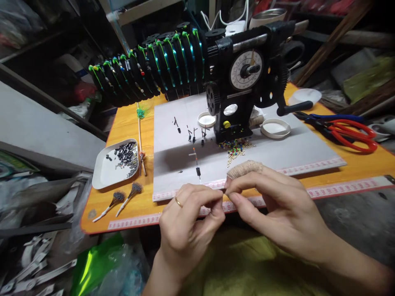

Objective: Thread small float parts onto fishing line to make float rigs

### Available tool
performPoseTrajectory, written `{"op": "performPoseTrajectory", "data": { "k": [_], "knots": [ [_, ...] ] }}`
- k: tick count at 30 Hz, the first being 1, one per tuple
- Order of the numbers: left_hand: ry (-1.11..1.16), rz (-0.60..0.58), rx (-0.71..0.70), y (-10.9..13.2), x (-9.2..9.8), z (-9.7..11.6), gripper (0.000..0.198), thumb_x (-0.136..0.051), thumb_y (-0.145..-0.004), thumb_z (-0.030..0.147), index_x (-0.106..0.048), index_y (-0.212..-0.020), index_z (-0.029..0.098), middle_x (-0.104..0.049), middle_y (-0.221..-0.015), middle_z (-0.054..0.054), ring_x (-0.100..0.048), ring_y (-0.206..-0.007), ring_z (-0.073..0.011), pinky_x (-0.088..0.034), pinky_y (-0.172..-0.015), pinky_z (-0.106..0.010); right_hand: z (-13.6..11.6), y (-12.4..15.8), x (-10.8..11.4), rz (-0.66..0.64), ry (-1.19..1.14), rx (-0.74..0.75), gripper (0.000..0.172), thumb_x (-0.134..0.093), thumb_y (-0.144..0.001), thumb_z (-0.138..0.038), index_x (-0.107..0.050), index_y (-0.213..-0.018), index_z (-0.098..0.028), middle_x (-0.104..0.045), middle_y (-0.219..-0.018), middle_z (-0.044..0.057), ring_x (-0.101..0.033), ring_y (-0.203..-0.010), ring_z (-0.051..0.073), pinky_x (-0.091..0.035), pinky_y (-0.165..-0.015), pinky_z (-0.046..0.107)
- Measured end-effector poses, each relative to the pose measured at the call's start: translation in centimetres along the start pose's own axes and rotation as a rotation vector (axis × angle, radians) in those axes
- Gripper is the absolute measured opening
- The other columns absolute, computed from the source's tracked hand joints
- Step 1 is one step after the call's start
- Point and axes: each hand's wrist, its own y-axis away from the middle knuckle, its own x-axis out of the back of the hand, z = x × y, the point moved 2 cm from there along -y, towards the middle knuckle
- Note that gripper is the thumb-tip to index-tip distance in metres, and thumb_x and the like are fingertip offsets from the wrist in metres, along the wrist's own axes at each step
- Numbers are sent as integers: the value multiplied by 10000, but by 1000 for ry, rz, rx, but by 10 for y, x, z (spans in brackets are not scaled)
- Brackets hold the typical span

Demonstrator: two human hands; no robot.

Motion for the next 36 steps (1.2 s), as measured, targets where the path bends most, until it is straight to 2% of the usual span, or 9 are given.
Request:
{"op": "performPoseTrajectory", "data": {
  "k": [5,8,12,18,23,25,28,31,36],
  "knots": [
    [198,151,163,12,-8,-4,286,-696,-835,-35,-715,-1001,197,-754,-898,-20,-716,-827,-146,-587,-761,-243,-2,1,-2,-35,-114,-71,127,-589,-939,-82,-659,-951,-187,-673,-884,10,-650,-815,93,-527,-659,153],
    [335,230,284,17,-14,-5,218,-702,-871,18,-732,-950,219,-718,-879,-2,-681,-826,-132,-565,-737,-219,-3,0,-4,-47,-167,-123,135,-586,-940,-79,-662,-944,-190,-674,-883,20,-652,-801,107,-530,-636,169],
    [467,296,363,20,-19,-5,152,-725,-887,84,-747,-914,232,-654,-859,3,-626,-824,-117,-527,-717,-186,-6,-2,-7,-50,-204,-146,124,-584,-937,-93,-664,-926,-188,-676,-880,31,-655,-814,126,-533,-638,190],
    [565,281,425,20,-25,-4,99,-760,-880,156,-772,-891,254,-644,-904,-12,-636,-843,-124,-547,-689,-175,-6,-5,-10,-105,-198,-140,120,-569,-942,-112,-649,-889,-183,-653,-849,21,-638,-769,117,-516,-612,188],
    [690,246,425,18,-28,-2,130,-705,-913,112,-759,-916,229,-680,-916,-18,-630,-615,-73,-564,-574,-170,-3,-1,-5,-29,53,-8,131,-633,-928,-119,-603,-813,-174,-594,-760,3,-601,-694,112,-494,-591,211],
    [725,264,452,19,-27,-3,127,-698,-916,105,-753,-917,220,-660,-868,-6,-638,-608,-75,-580,-600,-184,-3,3,-2,-7,91,37,74,-661,-918,-111,-627,-903,-176,-636,-812,14,-632,-743,124,-522,-630,223],
    [754,269,485,19,-26,-5,117,-699,-916,108,-751,-909,213,-646,-851,-5,-640,-624,-79,-583,-606,-183,-4,6,1,-9,54,66,249,-697,-907,-106,-664,-1138,-192,-710,-1020,57,-704,-911,147,-587,-740,222],
    [781,237,491,18,-26,-5,120,-703,-916,121,-759,-914,227,-653,-856,-1,-658,-638,-84,-591,-599,-178,-5,4,3,9,33,130,226,-667,-921,-77,-702,-1105,-203,-745,-1030,58,-732,-926,150,-613,-777,218],
    [581,272,439,16,-21,-4,178,-718,-880,52,-772,-905,220,-649,-821,10,-658,-691,-84,-569,-630,-162,-4,1,-1,58,93,154,219,-632,-906,-24,-703,-1019,-198,-754,-909,46,-735,-824,147,-624,-734,222]
  ]
}}
